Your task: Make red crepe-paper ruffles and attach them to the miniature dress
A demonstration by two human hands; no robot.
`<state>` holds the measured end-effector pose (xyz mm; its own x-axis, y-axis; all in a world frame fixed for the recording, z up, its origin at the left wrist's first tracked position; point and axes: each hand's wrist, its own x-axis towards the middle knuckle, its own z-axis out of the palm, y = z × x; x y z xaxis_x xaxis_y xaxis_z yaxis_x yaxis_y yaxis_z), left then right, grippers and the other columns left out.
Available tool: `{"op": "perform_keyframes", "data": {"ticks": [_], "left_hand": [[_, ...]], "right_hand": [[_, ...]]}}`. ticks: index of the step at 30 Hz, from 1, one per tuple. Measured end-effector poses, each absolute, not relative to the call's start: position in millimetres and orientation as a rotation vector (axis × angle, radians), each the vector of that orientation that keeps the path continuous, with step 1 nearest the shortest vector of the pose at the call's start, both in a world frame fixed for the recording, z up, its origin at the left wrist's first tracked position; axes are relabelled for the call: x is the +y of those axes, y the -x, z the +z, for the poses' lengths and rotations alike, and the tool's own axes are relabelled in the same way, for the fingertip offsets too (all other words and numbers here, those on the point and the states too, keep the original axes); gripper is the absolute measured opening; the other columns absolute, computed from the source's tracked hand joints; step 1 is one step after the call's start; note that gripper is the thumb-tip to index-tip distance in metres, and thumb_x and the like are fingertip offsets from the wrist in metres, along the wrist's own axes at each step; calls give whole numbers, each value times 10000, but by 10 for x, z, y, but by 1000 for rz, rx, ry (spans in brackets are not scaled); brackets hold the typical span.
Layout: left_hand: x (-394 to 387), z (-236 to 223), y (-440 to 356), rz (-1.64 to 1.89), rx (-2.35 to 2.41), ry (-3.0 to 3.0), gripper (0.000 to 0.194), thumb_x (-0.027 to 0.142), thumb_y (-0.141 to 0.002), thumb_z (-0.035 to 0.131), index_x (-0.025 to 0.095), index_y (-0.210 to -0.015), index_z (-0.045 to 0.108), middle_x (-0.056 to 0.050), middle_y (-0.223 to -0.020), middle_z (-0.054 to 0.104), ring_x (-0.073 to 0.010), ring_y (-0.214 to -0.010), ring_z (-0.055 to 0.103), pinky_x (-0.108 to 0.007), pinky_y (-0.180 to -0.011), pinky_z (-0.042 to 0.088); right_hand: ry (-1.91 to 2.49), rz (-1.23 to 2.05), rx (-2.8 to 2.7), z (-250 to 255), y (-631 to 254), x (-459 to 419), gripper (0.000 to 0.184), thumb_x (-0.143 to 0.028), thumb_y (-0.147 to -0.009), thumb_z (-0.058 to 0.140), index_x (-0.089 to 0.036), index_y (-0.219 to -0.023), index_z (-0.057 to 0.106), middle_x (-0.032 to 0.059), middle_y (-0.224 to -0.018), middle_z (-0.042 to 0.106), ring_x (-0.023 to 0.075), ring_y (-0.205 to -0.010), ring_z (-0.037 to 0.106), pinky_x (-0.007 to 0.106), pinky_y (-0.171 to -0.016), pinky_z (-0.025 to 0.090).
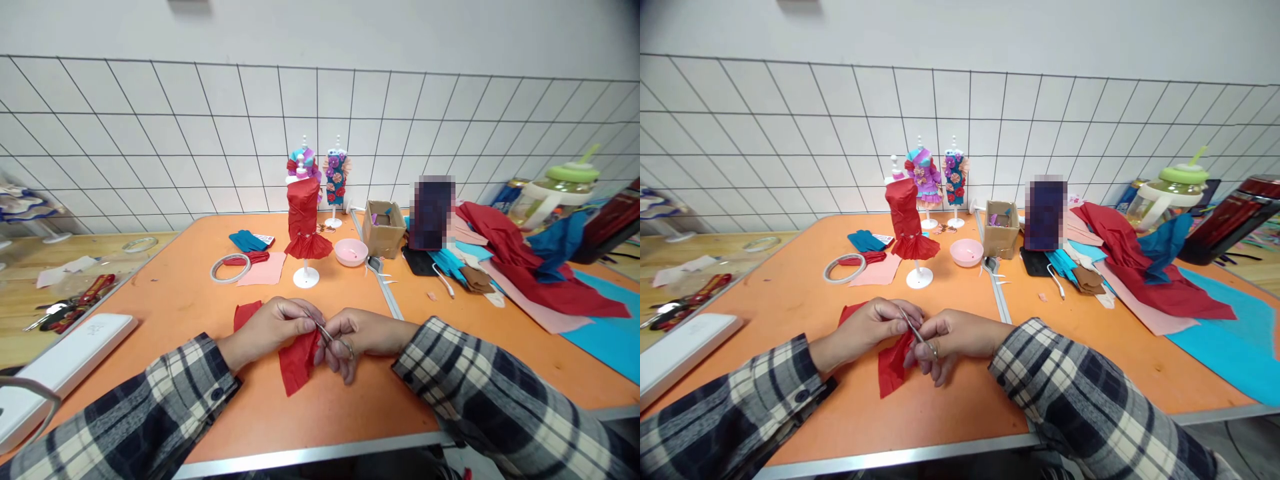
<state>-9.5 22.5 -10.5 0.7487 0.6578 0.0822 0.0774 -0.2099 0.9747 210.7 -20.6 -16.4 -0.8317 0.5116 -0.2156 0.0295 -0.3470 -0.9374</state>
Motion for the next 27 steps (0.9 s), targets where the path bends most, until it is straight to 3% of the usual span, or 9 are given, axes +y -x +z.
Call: {"op": "perform_keyframes", "data": {"ticks": [7,13,16,19,22,24,27], "left_hand": [[177,-43,75,546,592,-1759,372,515,-787,682,155,-754,770,-93,-868,733,-203,-817,655,-307,-783,505],[183,-52,76,629,791,-1698,419,527,-841,607,144,-784,766,-69,-793,734,-191,-758,634,-305,-765,495],[230,-80,97,762,1041,-1579,428,548,-779,672,166,-945,771,-48,-813,749,-211,-783,645,-303,-743,496],[247,-72,105,794,1117,-1570,431,555,-762,686,182,-959,775,-36,-809,756,-208,-762,648,-283,-701,487],[216,-36,95,784,1123,-1615,401,534,-784,672,187,-954,778,-35,-836,767,-207,-754,654,-280,-686,485],[182,-10,86,788,1126,-1653,386,513,-790,670,185,-960,780,-43,-879,774,-222,-784,665,-293,-705,493],[141,14,77,808,1143,-1690,378,495,-796,667,186,-984,777,-59,-959,776,-251,-855,680,-317,-751,510]], "right_hand": [[733,2203,-1650,-156,-2137,-198,484,-507,-746,739,-99,-998,673,-12,-667,608,91,-505,618,199,-504,531],[742,2175,-1606,-88,-2258,-133,640,-558,-681,761,-163,-1129,531,12,-743,672,82,-474,576,188,-466,473],[1071,1770,-1702,-41,-2371,-38,534,-548,-695,735,-175,-1011,522,10,-719,674,76,-453,516,187,-455,405],[1505,1064,-1928,-8,-2446,36,351,-446,-677,760,-168,-808,591,28,-741,652,127,-627,561,224,-561,396],[1751,581,-2120,-10,-2462,57,255,-377,-661,774,-185,-774,649,38,-795,644,175,-756,571,250,-616,361],[1836,641,-2123,-30,-2458,51,288,-352,-671,764,-200,-892,660,21,-773,635,168,-725,567,247,-600,343],[1794,975,-2049,-55,-2463,44,501,-309,-689,747,-198,-1154,595,-7,-743,626,140,-645,554,237,-573,348]]}}
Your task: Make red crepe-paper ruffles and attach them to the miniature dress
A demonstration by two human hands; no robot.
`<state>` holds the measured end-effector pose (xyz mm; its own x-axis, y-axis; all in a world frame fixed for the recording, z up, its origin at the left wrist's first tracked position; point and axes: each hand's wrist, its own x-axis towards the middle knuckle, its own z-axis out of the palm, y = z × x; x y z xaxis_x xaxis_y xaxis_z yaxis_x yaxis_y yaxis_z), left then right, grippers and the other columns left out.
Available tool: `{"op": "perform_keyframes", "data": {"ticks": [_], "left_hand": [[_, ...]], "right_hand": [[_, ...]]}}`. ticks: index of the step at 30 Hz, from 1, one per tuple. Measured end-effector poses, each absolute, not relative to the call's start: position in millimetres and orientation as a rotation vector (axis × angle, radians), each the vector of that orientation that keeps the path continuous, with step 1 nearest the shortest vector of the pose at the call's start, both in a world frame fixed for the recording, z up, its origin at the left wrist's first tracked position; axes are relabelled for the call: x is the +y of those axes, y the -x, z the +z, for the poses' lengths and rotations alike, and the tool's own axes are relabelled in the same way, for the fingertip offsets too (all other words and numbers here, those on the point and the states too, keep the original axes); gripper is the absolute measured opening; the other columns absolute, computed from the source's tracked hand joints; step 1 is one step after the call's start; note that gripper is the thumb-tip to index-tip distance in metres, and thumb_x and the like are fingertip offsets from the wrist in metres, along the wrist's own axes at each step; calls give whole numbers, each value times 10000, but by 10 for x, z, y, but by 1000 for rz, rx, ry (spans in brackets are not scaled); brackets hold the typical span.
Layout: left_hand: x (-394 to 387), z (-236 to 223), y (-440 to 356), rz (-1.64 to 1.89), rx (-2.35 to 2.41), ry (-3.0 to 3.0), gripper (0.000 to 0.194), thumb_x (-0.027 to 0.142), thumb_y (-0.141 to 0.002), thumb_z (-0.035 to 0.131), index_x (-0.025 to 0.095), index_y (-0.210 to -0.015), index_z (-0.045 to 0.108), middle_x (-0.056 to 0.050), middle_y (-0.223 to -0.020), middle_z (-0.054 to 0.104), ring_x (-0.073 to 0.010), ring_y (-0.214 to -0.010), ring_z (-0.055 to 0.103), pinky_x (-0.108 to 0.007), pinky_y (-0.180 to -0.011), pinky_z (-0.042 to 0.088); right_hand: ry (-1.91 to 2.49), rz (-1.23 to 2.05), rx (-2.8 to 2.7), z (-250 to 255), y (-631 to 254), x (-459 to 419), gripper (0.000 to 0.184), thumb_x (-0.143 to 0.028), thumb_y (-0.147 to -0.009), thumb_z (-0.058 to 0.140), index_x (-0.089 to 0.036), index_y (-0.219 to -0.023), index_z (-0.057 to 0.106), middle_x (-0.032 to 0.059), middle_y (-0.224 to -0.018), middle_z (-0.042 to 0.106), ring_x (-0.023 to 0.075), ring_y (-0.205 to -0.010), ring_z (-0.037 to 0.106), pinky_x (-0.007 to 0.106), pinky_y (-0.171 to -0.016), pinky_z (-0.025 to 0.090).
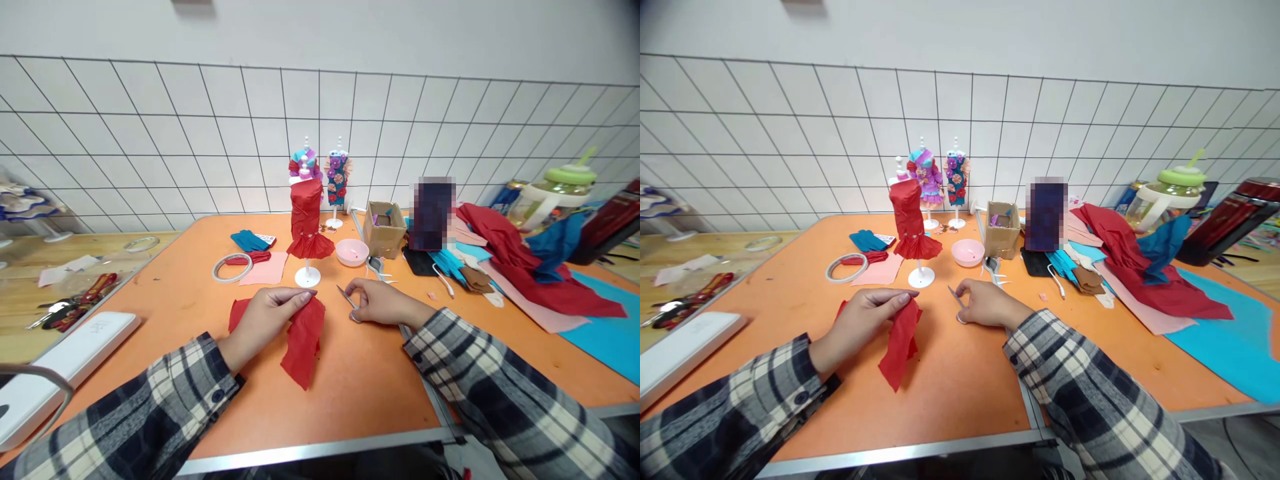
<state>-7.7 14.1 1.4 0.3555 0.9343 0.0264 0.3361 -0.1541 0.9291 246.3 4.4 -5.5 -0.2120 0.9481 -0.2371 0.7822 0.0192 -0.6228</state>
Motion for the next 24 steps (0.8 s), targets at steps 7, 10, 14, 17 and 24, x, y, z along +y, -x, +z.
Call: {"op": "perform_keyframes", "data": {"ticks": [7,10,14,17,24], "left_hand": [[100,-7,31,855,1111,-1745,386,482,-802,662,200,-1047,759,-69,-1076,748,-286,-980,687,-367,-860,531],[63,1,-20,846,1019,-1749,385,482,-792,668,199,-1037,763,-62,-1058,753,-279,-973,695,-368,-875,541],[11,33,-65,833,974,-1723,366,467,-785,674,198,-1015,770,-56,-1031,763,-266,-946,704,-350,-864,551],[-7,53,-64,825,996,-1735,357,440,-791,672,182,-1018,768,-67,-1027,765,-257,-941,696,-335,-854,542],[25,41,-54,733,882,-1664,532,461,-745,726,146,-1169,664,-74,-940,742,-222,-866,669,-302,-763,510]], "right_hand": [[1551,732,-1894,65,-2310,-55,382,-499,-874,534,-166,-939,710,40,-778,662,152,-669,554,258,-582,360],[1206,930,-1905,102,-2148,-168,455,-540,-900,483,-160,-946,729,54,-894,701,162,-763,596,255,-646,405],[1232,1036,-1802,67,-2012,-236,286,-418,-803,651,-160,-882,745,42,-831,716,167,-762,611,260,-685,441],[1212,1195,-1678,23,-1996,-207,268,-390,-745,700,-148,-855,732,47,-817,714,169,-752,617,278,-699,469],[1130,1289,-1497,35,-2104,-135,351,-457,-697,745,-140,-838,692,32,-778,679,128,-666,587,244,-591,456]]}}
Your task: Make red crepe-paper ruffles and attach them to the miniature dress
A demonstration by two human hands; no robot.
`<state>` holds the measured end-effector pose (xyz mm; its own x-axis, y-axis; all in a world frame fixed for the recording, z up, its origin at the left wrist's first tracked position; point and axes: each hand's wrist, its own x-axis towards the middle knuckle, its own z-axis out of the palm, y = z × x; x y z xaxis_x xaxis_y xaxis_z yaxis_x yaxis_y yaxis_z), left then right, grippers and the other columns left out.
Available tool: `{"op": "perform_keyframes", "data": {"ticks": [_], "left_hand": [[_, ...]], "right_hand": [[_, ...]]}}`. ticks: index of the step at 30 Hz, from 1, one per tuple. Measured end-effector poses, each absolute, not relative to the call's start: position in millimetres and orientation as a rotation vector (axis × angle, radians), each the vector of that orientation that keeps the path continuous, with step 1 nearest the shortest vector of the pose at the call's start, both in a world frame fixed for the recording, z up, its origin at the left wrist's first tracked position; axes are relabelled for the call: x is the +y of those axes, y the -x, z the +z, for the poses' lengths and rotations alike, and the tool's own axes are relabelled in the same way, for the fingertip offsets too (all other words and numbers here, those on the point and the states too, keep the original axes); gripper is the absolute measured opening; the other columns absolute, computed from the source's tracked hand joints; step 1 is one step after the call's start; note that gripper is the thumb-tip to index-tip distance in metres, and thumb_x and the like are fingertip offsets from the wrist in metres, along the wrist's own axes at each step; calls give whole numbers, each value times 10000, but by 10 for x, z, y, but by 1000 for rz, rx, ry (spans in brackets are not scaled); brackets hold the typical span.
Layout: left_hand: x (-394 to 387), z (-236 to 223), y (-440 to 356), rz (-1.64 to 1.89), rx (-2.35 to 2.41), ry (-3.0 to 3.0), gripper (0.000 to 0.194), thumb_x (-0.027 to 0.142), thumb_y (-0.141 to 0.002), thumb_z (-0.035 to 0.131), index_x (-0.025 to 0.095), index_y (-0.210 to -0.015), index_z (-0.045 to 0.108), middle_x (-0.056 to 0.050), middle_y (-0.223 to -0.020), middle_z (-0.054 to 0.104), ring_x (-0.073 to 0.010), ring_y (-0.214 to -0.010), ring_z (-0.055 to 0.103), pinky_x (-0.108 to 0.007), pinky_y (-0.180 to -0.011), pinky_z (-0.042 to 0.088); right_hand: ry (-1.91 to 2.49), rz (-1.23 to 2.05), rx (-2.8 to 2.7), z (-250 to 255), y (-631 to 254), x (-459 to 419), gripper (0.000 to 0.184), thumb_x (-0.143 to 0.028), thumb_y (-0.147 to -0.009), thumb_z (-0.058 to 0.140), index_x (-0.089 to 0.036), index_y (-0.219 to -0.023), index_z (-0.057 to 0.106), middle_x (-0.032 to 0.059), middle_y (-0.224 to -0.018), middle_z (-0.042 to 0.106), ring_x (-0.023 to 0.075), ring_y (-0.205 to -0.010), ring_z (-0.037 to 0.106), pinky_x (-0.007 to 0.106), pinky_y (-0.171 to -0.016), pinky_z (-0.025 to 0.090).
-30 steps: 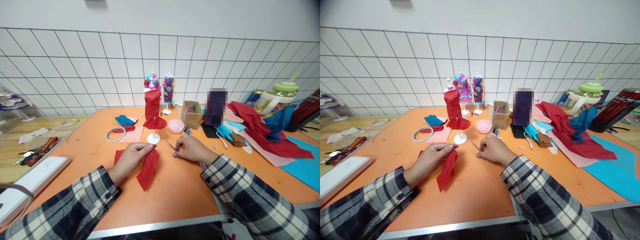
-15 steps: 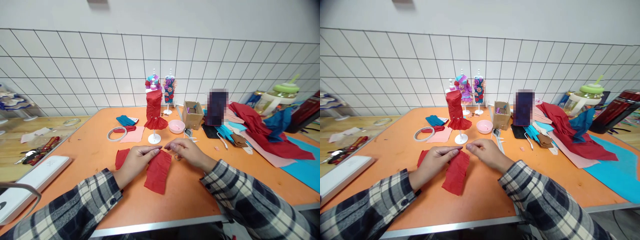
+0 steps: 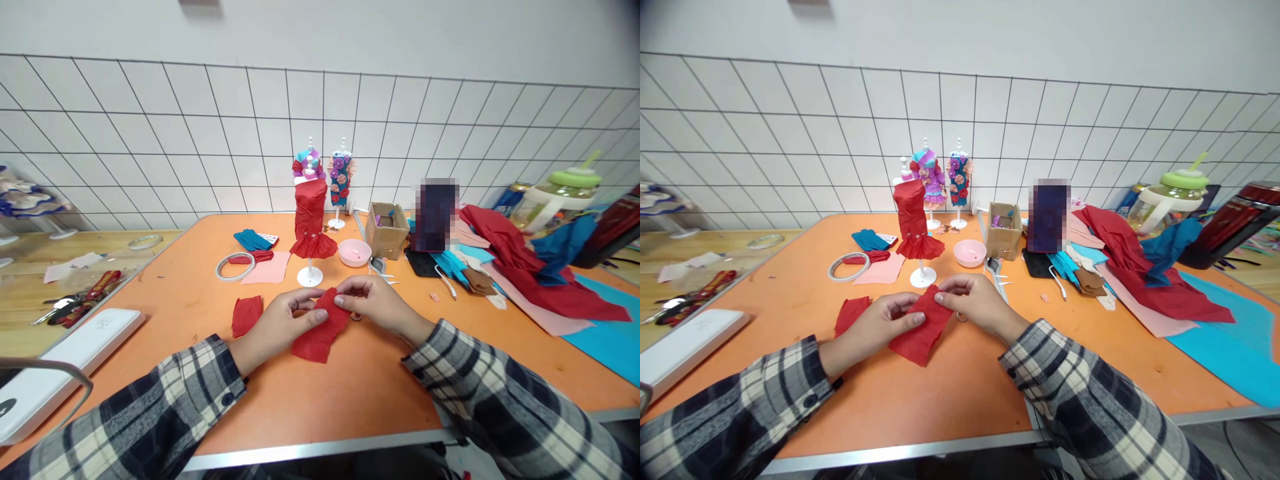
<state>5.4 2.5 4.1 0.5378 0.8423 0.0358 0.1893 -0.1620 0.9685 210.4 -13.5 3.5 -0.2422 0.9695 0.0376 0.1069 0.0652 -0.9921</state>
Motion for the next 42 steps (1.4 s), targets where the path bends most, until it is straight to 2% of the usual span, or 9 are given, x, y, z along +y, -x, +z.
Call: {"op": "perform_keyframes", "data": {"ticks": [2,5,10,16,19,23,32,39,42], "left_hand": [[38,22,-62,671,861,-1644,417,452,-751,721,138,-1025,704,-86,-979,731,-220,-866,662,-293,-743,501],[56,-7,-63,603,868,-1621,333,440,-759,716,127,-872,694,-57,-850,717,-187,-749,643,-268,-662,477],[78,-35,-46,682,801,-1455,409,361,-721,774,153,-1044,634,-67,-1026,703,-203,-891,650,-286,-771,497],[56,-42,-54,806,675,-1211,385,367,-798,711,186,-1124,617,-68,-1146,685,-207,-1006,634,-304,-886,473],[65,-71,-60,829,701,-1143,377,476,-848,630,156,-1047,647,-81,-1065,710,-201,-930,645,-308,-855,479],[136,-125,-40,871,842,-1137,318,426,-777,723,141,-907,667,-39,-875,718,-144,-746,624,-252,-724,470],[119,-13,-7,705,820,-1385,308,350,-722,768,151,-939,678,-57,-965,708,-185,-875,633,-304,-830,467],[202,-70,68,608,904,-1508,347,493,-786,671,148,-753,651,20,-620,581,-113,-574,501,-252,-608,400],[236,-36,107,830,936,-1612,428,558,-858,556,155,-896,692,-50,-808,673,-177,-755,590,-298,-738,447]], "right_hand": [[1148,1320,-1457,55,-2155,-128,376,-471,-696,748,-141,-868,689,31,-768,675,118,-626,578,221,-525,427],[1137,1314,-1417,86,-2220,-115,369,-456,-681,766,-143,-860,688,34,-772,681,126,-642,600,227,-545,446],[1103,1260,-1322,118,-2267,-84,335,-422,-654,793,-149,-809,676,22,-784,688,133,-709,626,261,-673,496],[1062,1243,-1233,72,-2181,-75,355,-444,-632,797,-163,-783,641,10,-795,677,132,-725,618,275,-711,508],[1053,1235,-1267,48,-2118,-90,356,-458,-643,783,-165,-784,637,11,-784,670,136,-725,609,278,-712,501],[1042,1214,-1234,60,-2132,-96,350,-451,-634,787,-171,-784,641,8,-776,666,133,-717,598,260,-691,491],[959,1242,-1045,52,-2325,-41,234,-360,-667,764,-184,-754,636,-18,-701,639,104,-607,556,216,-577,452],[1085,1215,-1043,8,-2442,57,243,-359,-662,745,-186,-745,596,-32,-638,612,109,-549,544,214,-513,427],[1085,1232,-1131,14,-2419,55,261,-355,-654,752,-181,-768,595,-33,-655,613,103,-547,535,209,-507,402]]}}
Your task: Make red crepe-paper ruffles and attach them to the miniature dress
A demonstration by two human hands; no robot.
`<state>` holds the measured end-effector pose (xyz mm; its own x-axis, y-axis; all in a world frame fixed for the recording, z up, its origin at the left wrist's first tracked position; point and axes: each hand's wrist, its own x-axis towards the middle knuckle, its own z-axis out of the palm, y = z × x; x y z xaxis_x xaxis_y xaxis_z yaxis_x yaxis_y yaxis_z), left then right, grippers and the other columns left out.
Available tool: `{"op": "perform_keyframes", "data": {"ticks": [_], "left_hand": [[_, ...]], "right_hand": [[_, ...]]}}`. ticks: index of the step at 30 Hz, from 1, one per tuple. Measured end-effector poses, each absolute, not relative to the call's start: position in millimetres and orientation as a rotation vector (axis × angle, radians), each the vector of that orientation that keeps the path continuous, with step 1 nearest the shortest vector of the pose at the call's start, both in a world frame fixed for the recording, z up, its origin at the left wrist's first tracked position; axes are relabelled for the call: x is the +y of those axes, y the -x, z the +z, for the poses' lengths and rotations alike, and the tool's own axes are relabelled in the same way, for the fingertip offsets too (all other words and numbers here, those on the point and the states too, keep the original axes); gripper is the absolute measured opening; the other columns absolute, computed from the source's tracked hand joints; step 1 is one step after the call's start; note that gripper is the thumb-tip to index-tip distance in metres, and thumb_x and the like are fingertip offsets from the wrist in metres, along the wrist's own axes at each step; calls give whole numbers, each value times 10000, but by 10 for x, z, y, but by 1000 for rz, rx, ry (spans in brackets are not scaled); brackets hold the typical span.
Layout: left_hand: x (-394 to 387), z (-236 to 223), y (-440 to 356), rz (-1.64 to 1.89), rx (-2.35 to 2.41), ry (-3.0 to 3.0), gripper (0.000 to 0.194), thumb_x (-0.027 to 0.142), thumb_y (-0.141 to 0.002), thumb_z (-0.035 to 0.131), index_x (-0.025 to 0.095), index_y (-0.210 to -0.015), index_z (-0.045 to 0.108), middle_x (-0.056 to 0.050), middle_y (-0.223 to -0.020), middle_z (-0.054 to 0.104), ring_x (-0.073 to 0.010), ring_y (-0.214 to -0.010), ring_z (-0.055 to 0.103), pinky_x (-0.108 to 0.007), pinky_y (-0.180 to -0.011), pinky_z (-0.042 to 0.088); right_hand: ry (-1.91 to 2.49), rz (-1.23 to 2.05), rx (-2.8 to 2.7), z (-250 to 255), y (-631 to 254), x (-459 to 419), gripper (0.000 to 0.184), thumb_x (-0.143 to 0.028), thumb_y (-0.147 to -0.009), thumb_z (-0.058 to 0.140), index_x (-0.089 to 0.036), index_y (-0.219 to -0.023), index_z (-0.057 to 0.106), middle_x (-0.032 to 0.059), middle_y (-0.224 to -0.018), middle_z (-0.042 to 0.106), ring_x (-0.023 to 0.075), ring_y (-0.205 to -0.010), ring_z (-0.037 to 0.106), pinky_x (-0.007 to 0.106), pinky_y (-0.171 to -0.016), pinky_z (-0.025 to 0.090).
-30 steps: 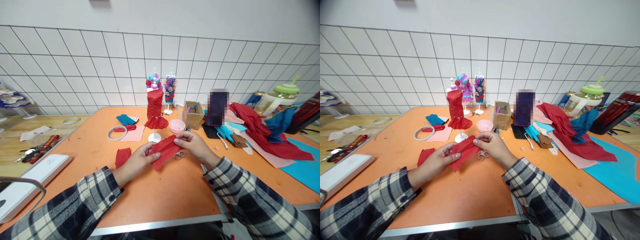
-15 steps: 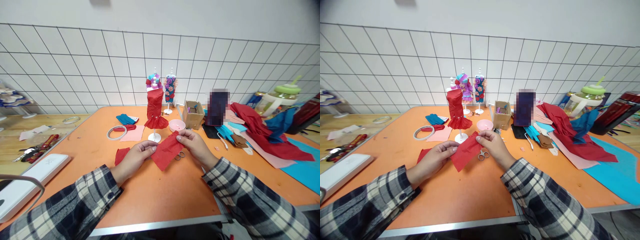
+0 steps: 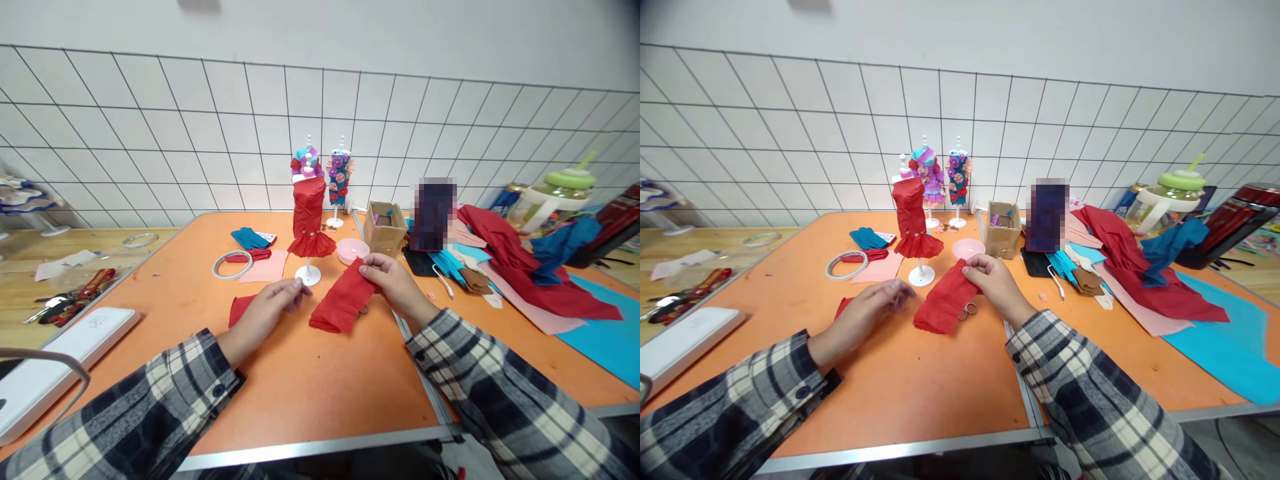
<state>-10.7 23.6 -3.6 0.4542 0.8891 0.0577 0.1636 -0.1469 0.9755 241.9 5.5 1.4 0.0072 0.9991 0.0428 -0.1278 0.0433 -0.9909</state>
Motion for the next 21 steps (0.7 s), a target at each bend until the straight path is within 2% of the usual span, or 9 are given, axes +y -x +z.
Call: {"op": "perform_keyframes", "data": {"ticks": [1,3,5,7,8,10,12,14,21], "left_hand": [[231,-20,112,918,904,-1652,456,570,-859,552,165,-1021,685,-86,-1001,689,-214,-921,606,-320,-837,447],[196,-2,98,964,754,-1729,614,590,-810,616,204,-1286,570,-117,-1374,542,-276,-1242,489,-362,-1024,375],[131,-11,53,864,607,-1769,815,595,-739,693,229,-1420,435,-122,-1496,418,-302,-1359,382,-393,-1102,311],[62,-33,-10,758,586,-1773,865,531,-697,765,228,-1431,420,-122,-1477,446,-308,-1351,399,-403,-1100,323],[33,-41,-41,699,605,-1758,822,489,-693,784,211,-1398,464,-127,-1418,514,-310,-1299,461,-408,-1067,364],[-2,-41,-86,590,664,-1712,613,440,-712,781,158,-1229,611,-123,-1219,659,-298,-1122,595,-400,-967,447],[-10,-20,-103,513,705,-1664,418,426,-741,754,125,-1025,695,-98,-1030,725,-264,-957,652,-374,-883,484],[-4,8,-100,480,700,-1630,350,419,-759,733,123,-946,714,-74,-961,734,-233,-892,655,-340,-846,486],[9,28,-78,561,668,-1467,292,403,-760,738,142,-888,711,-36,-881,721,-165,-799,624,-258,-757,459]], "right_hand": [[1077,1244,-1164,23,-2387,36,264,-351,-652,755,-180,-770,593,-33,-667,613,99,-551,532,209,-511,396],[1044,1244,-1239,50,-2296,-23,254,-343,-663,751,-180,-768,588,-36,-684,605,93,-560,522,210,-522,390],[998,1219,-1306,78,-2194,-93,228,-341,-692,733,-184,-770,587,-41,-680,589,88,-558,507,212,-527,388],[959,1212,-1354,98,-2117,-147,209,-345,-716,716,-190,-775,589,-44,-663,576,90,-550,498,217,-525,391],[942,1210,-1364,102,-2096,-162,206,-348,-723,712,-191,-776,590,-44,-657,573,92,-549,498,218,-524,393],[909,1204,-1349,104,-2094,-167,206,-351,-728,717,-191,-780,598,-38,-660,581,95,-561,509,216,-532,404],[876,1198,-1274,100,-2132,-146,211,-348,-724,732,-188,-789,611,-30,-683,603,93,-580,524,206,-545,418],[852,1216,-1164,96,-2189,-115,221,-346,-713,750,-186,-788,618,-24,-702,625,89,-589,538,193,-548,434],[906,1298,-942,33,-2319,-6,248,-342,-674,785,-190,-802,636,-23,-714,652,93,-550,575,183,-466,501]]}}
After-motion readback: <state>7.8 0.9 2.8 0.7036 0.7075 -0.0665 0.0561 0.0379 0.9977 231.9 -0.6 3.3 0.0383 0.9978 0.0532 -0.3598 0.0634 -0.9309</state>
